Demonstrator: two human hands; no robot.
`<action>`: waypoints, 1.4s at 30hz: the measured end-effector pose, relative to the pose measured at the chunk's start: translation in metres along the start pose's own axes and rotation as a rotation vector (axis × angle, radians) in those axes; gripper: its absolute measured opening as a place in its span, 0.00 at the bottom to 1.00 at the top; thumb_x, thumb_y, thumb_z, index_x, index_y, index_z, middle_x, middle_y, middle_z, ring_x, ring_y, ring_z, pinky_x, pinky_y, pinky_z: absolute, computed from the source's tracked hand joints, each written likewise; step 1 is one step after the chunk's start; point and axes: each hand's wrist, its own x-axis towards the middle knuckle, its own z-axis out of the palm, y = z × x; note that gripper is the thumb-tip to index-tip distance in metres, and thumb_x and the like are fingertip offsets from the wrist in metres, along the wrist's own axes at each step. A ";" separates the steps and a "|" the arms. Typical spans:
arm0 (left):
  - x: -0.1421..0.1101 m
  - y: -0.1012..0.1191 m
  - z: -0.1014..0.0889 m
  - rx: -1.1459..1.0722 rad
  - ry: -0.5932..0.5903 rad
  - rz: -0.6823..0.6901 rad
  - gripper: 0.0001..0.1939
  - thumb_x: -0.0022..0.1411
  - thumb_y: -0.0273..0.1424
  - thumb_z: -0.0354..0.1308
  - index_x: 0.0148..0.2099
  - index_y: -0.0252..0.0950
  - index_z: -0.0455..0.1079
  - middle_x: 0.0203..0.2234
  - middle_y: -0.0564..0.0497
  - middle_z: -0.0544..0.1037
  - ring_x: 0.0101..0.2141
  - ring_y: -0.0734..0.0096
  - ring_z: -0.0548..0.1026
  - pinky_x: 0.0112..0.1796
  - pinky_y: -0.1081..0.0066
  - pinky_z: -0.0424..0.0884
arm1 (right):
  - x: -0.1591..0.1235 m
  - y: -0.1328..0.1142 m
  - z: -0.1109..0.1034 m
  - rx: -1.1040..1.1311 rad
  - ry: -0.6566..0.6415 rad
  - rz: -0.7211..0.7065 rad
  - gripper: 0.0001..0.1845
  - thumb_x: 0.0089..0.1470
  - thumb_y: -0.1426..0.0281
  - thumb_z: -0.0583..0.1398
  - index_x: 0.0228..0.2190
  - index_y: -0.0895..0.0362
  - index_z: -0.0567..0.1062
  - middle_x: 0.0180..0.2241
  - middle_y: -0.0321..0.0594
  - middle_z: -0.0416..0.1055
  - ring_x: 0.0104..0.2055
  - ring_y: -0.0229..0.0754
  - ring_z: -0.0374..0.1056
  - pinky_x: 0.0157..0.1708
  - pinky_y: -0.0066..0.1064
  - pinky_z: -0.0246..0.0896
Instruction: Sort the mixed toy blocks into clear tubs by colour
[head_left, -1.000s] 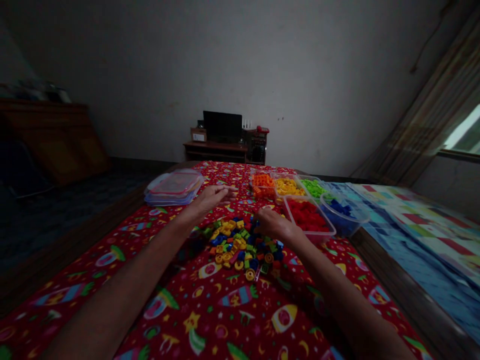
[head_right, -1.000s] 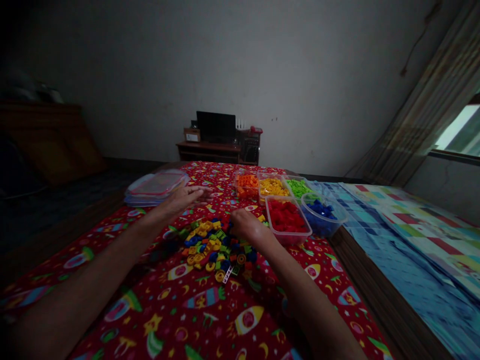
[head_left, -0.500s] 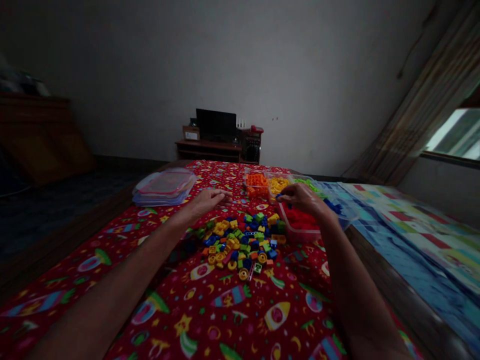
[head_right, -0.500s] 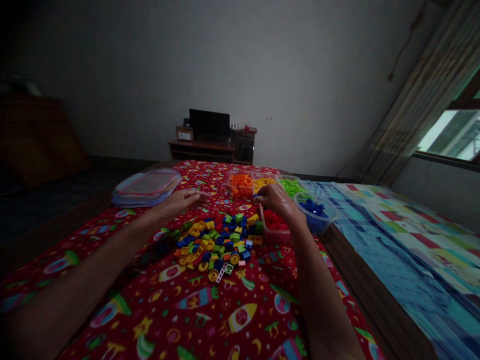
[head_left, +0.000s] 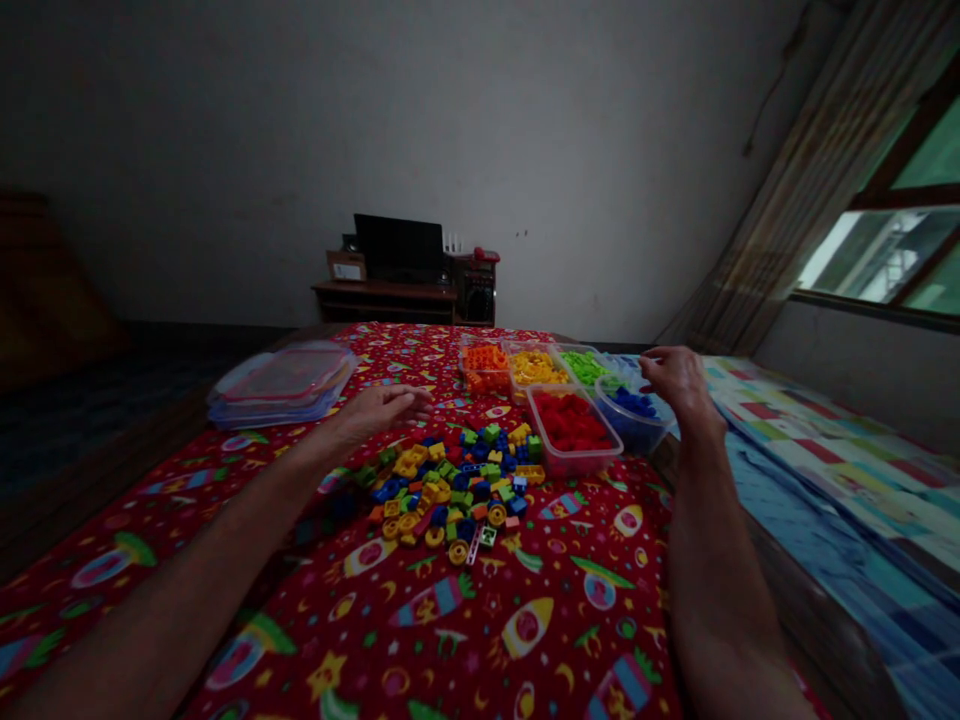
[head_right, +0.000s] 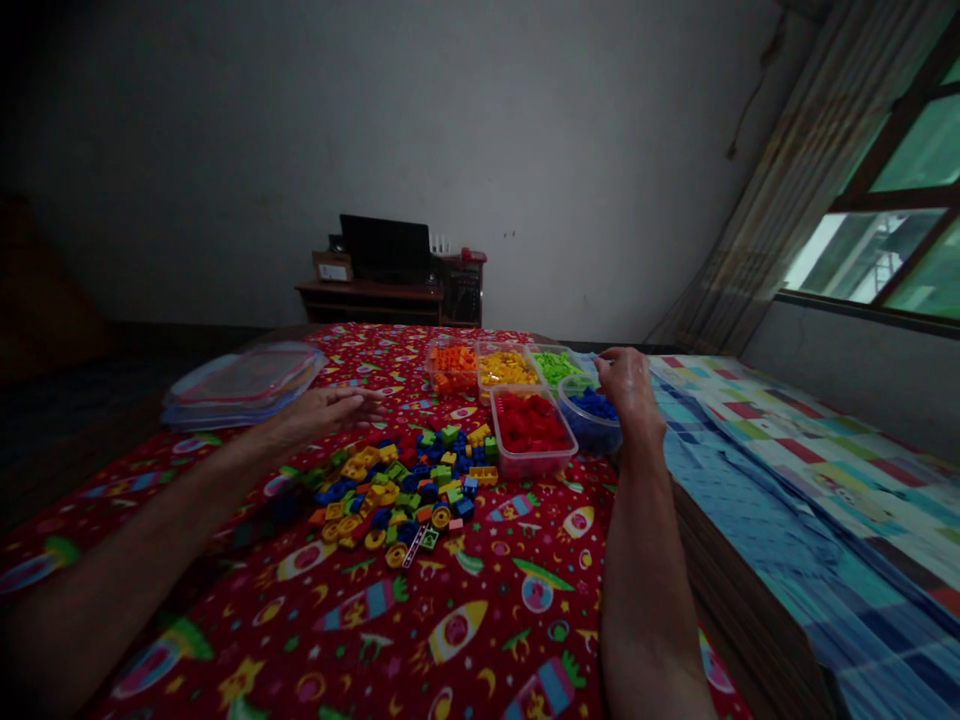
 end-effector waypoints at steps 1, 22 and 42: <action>0.001 0.000 -0.002 0.015 -0.002 0.016 0.18 0.47 0.44 0.63 0.35 0.35 0.74 0.32 0.46 0.81 0.38 0.58 0.78 0.41 0.62 0.73 | -0.002 -0.005 -0.001 0.013 0.039 -0.056 0.16 0.54 0.70 0.55 0.38 0.66 0.78 0.28 0.49 0.75 0.22 0.40 0.71 0.21 0.27 0.64; -0.108 -0.070 0.020 1.042 -0.140 0.467 0.56 0.44 0.58 0.60 0.68 0.44 0.41 0.67 0.38 0.38 0.64 0.36 0.39 0.57 0.40 0.49 | -0.076 -0.122 0.055 -0.266 -0.380 -0.688 0.15 0.54 0.76 0.50 0.28 0.61 0.77 0.27 0.44 0.71 0.24 0.33 0.55 0.26 0.30 0.41; -0.042 -0.041 0.073 1.176 -0.206 0.734 0.13 0.64 0.36 0.50 0.48 0.40 0.70 0.53 0.46 0.71 0.56 0.59 0.64 0.59 0.52 0.50 | -0.073 -0.091 0.096 -0.291 -0.474 -0.826 0.23 0.52 0.83 0.52 0.49 0.61 0.71 0.45 0.49 0.72 0.47 0.41 0.66 0.44 0.27 0.56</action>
